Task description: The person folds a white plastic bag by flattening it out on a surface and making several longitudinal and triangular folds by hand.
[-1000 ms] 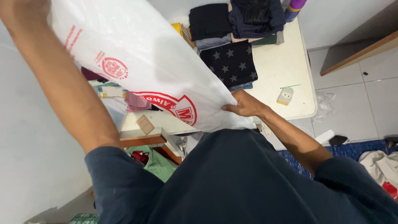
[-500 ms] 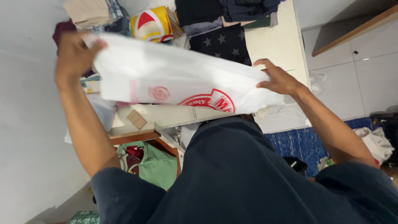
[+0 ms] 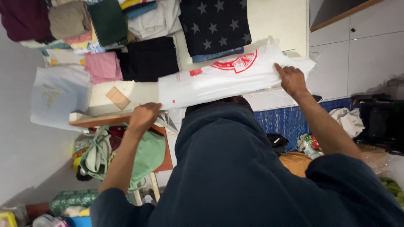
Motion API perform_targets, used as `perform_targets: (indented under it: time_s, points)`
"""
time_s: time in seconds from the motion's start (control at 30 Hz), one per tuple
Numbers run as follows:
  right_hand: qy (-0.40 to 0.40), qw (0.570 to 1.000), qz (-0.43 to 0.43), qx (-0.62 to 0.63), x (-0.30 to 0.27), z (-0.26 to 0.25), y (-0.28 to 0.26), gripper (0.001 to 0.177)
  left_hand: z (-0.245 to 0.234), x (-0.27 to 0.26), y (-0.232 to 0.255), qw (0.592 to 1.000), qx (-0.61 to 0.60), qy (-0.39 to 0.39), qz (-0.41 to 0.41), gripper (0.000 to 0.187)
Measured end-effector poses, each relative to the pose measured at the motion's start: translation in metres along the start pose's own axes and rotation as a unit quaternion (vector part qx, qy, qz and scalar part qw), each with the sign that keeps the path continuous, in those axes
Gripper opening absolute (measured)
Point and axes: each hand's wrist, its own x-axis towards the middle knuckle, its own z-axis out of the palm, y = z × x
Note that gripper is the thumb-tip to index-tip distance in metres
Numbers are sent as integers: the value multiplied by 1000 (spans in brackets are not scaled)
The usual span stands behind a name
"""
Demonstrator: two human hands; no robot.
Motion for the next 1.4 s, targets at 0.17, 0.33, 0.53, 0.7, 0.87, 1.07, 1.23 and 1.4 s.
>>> perform_targets:
  time_s: [0.17, 0.33, 0.53, 0.7, 0.87, 1.07, 1.23, 1.4]
  points:
    - [3, 1000, 26, -15, -17, 70, 15, 60, 111, -5, 14, 999, 37, -2, -4, 3]
    - [54, 992, 115, 21, -29, 84, 30, 50, 166, -13, 19, 996, 72, -40, -35, 3]
    - [128, 978, 152, 69, -33, 66, 25, 43, 173, 29, 63, 989, 35, -76, -126, 4]
    - [164, 961, 180, 130, -20, 52, 16, 34, 153, 117, 141, 997, -1, 46, -56, 52]
    - [166, 941, 221, 194, -2, 67, 18, 27, 167, 160, 182, 1000, 13, 3, -10, 65]
    - [130, 953, 189, 198, 8, 77, 35, 24, 260, 164, 178, 994, 90, 55, 35, 16]
    - [68, 970, 108, 206, 16, 50, 34, 38, 301, 165, 182, 997, 70, 29, -9, 12]
    - [49, 975, -75, 201, 18, 20, -12, 50, 279, 174, 202, 996, 22, 27, -82, 16]
